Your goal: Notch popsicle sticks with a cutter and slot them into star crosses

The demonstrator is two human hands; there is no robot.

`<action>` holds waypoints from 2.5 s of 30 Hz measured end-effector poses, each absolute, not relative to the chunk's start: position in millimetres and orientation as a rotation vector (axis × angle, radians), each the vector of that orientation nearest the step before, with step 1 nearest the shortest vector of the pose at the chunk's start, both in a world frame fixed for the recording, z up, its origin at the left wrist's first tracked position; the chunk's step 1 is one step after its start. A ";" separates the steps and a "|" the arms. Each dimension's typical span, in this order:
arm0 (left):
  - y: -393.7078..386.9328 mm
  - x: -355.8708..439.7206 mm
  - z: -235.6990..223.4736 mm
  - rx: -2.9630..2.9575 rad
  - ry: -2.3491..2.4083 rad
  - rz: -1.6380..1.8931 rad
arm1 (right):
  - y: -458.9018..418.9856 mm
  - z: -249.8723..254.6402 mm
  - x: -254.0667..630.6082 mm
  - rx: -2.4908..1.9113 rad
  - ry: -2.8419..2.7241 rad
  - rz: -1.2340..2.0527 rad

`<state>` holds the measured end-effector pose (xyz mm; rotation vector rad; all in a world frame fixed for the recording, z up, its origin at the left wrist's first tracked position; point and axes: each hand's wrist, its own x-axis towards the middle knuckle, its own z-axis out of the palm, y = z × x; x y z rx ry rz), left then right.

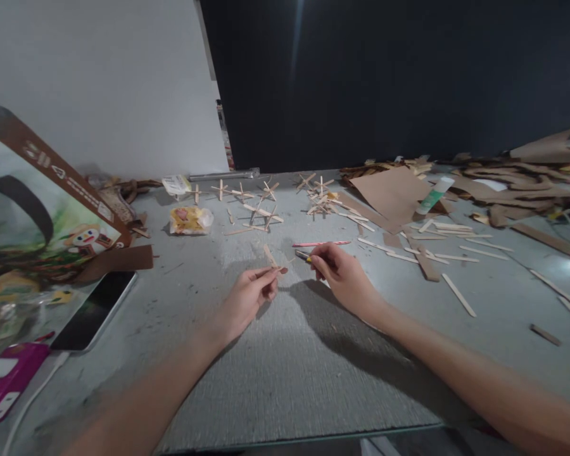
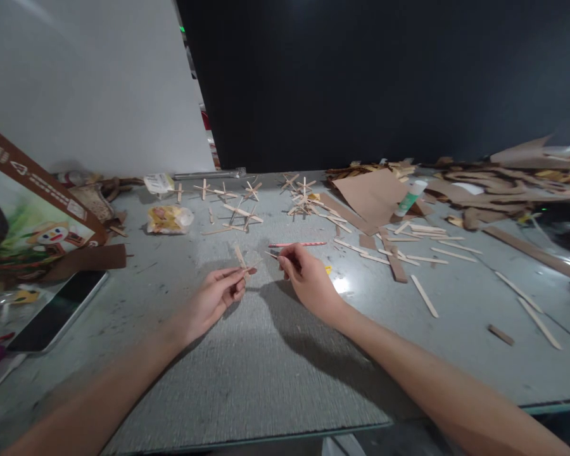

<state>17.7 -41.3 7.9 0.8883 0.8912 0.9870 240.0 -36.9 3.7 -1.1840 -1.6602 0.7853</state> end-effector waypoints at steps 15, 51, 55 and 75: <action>-43.2 18.9 6.1 0.961 0.829 0.942 | -42.6 10.3 234.1 -0.965 -1.501 1.081; -49.4 23.1 8.3 1.027 0.848 0.972 | -50.8 16.9 233.1 -0.904 -1.505 1.209; -53.0 24.5 10.9 1.029 0.816 0.928 | -51.7 15.7 233.7 -0.944 -1.602 1.148; -46.4 25.0 9.8 0.553 0.759 0.904 | -50.3 10.0 228.7 -0.930 -1.527 1.153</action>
